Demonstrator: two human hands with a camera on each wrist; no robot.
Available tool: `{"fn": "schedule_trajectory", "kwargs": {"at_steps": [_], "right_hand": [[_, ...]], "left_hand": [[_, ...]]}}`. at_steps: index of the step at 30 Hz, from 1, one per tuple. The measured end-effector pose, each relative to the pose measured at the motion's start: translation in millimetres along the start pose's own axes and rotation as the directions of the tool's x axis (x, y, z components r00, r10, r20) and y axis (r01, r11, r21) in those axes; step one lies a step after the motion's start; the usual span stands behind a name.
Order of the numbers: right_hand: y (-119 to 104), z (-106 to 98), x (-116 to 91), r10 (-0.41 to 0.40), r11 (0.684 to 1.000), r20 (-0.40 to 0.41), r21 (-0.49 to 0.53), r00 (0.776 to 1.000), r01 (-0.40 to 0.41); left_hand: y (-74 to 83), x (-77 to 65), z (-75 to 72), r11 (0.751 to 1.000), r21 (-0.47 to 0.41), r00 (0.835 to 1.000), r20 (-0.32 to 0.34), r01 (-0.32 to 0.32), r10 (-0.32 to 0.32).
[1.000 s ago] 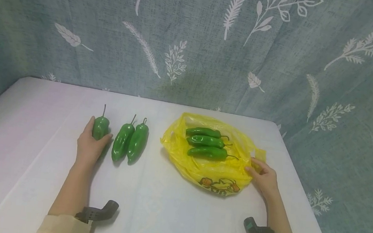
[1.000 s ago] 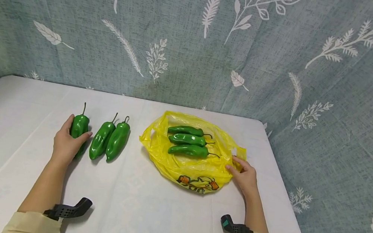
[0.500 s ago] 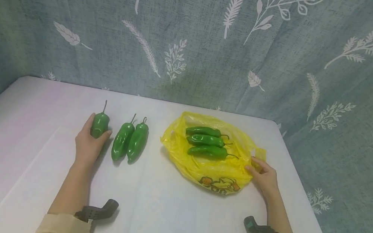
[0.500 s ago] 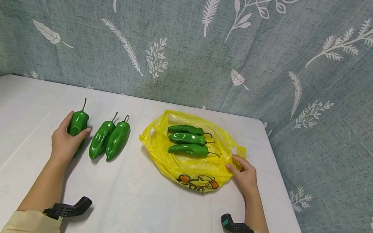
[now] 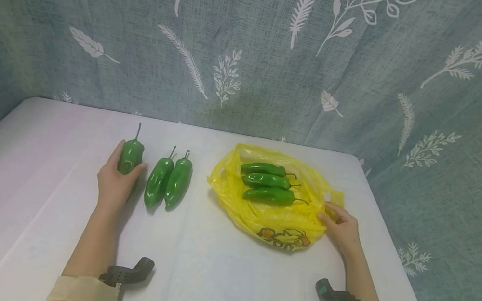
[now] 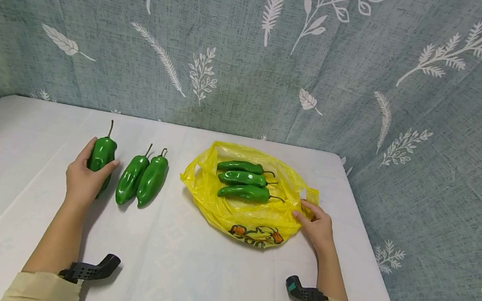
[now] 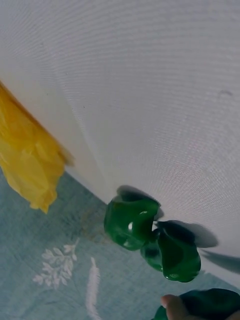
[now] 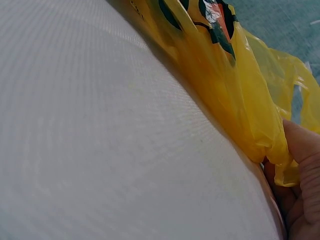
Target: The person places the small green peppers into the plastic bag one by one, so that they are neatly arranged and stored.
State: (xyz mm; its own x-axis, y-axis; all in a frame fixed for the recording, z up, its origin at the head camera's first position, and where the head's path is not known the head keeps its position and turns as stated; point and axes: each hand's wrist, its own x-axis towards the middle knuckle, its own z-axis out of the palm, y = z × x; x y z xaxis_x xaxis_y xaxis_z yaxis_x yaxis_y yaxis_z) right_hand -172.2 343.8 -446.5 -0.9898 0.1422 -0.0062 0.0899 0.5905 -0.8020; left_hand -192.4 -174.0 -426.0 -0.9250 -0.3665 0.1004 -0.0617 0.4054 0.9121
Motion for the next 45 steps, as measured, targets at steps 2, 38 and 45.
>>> {"fn": "schedule_trajectory", "kwargs": {"at_steps": [2,38,45], "right_hand": [[0,0,0,-0.001,1.0,-0.003,-0.004,1.0,0.001],[-2,-3,1,-0.02,1.0,-0.009,0.008,1.0,0.02],[-2,0,-2,-0.01,0.999,-0.014,0.032,1.0,0.01]], "left_hand": [[2.2,0.1,-0.2,1.0,0.0,1.0,0.006,-0.003,0.003],[41.8,-5.3,-1.9,0.992,0.081,0.909,0.413,-0.094,0.052],[47.9,-5.9,5.1,0.986,0.128,0.87,0.491,-0.11,0.033]]}}
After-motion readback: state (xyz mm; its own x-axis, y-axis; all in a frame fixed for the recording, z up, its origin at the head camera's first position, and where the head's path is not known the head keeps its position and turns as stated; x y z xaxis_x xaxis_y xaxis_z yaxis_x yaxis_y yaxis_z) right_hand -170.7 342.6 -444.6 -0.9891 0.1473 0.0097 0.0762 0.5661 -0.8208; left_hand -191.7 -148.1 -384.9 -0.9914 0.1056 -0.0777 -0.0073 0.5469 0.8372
